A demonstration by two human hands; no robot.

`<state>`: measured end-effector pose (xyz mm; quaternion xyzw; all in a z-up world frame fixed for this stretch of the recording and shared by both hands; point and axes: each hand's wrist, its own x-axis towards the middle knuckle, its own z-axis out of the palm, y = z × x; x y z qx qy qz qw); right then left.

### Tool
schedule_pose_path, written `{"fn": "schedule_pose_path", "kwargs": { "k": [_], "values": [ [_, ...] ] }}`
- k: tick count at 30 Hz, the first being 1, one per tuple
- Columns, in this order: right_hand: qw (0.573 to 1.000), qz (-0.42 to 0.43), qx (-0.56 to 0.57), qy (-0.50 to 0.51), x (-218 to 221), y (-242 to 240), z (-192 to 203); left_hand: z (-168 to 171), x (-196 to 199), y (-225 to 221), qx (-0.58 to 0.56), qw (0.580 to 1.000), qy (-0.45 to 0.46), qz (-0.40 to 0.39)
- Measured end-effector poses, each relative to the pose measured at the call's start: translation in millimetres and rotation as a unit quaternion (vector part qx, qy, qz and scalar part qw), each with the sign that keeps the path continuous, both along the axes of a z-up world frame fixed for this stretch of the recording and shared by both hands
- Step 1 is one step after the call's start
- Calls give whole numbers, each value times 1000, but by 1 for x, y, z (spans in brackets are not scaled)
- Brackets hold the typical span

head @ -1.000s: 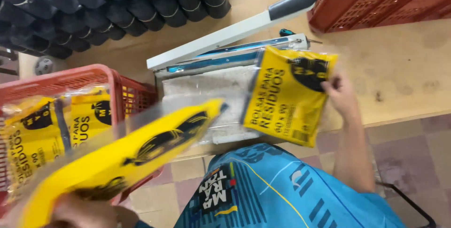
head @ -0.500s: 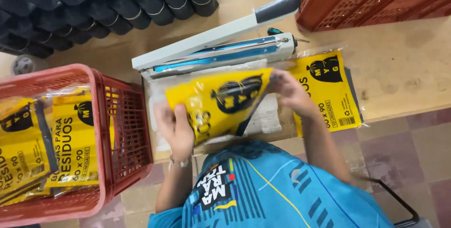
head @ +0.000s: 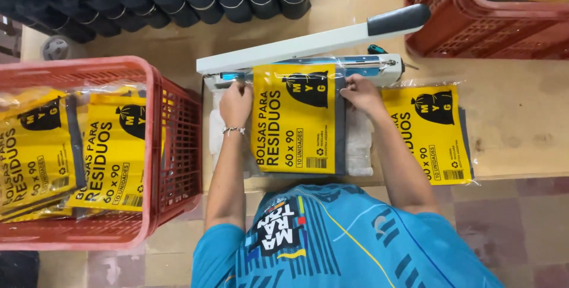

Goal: Using a manual heat sealer to seal the ends of yellow plastic bags and placing them into a collection crate.

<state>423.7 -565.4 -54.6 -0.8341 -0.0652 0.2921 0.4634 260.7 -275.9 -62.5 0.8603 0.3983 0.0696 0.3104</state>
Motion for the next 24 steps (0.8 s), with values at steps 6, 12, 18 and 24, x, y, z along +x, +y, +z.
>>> {"fn": "schedule_pose_path", "kwargs": {
  "k": [6, 12, 18, 24],
  "values": [
    [974, 72, -207, -62, 9, 10, 6, -6, 12, 2, 8, 995, 96, 13],
    [964, 34, -225, -141, 39, 15, -36, -9, 9, 5, 16, 992, 121, -33],
    [965, 51, -204, -159, 46, 14, -44, 8, 1, 3, -8, 992, 122, -34],
    [923, 61, -280, -256, 20, 34, -4, 22, -5, 0, -14, 995, 98, -8]
  ]
}}
